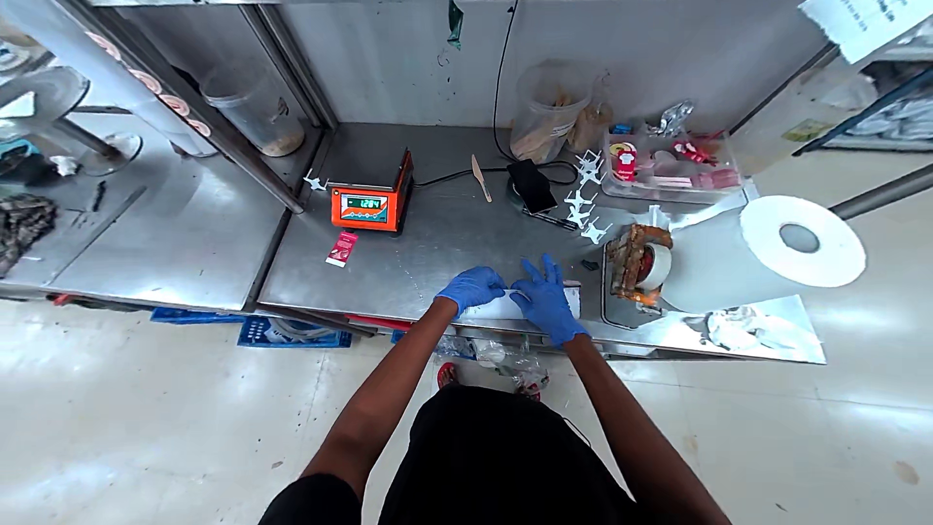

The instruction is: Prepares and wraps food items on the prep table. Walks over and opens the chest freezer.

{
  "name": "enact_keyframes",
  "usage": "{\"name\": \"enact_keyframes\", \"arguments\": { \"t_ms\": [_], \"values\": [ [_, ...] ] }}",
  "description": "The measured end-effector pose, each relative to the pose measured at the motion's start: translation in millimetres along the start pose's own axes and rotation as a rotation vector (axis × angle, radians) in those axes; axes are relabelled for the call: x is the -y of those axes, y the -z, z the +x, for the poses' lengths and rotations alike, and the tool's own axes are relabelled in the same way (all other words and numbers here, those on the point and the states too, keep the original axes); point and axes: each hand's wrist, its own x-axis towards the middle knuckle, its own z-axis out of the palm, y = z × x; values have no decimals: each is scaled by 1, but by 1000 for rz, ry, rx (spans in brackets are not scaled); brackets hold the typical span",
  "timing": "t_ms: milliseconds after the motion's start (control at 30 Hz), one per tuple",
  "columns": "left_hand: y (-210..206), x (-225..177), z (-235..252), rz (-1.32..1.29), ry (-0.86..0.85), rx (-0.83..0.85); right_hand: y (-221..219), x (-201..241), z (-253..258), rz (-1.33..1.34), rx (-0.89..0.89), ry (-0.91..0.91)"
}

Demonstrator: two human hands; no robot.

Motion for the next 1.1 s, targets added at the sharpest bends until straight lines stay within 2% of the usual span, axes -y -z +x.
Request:
{"name": "enact_keyframes", "arguments": {
  "t_ms": [100, 267, 467, 633, 733, 867, 1000, 1067, 1100],
  "values": [
    [-1, -6, -4, 76, 5, -21, 8, -7, 16, -23, 145, -8],
    [10, 4, -25, 136, 65, -38, 10, -7, 19, 17, 156, 20],
    [15, 45, -43, -70, 110, -66, 6, -8, 19, 27, 160, -12],
    [10, 49, -42, -183, 130, -121, 10, -8, 19, 38, 168, -41],
    [8, 48, -42, -228, 132, -137, 23, -9, 4, 130, -14, -17],
    [10, 28, -55, -263, 159, -173, 84, -4, -56, 193, -428, -77],
    [5, 41, -48, -264, 133, -200, 116, -47, -126, 323, -810, -427],
    [3, 45, -46, -260, 151, -204, 118, -61, -144, 536, -885, -650],
    [3, 45, -45, -256, 158, -205, 119, -63, -147, 644, -861, -748]
  ]
}}
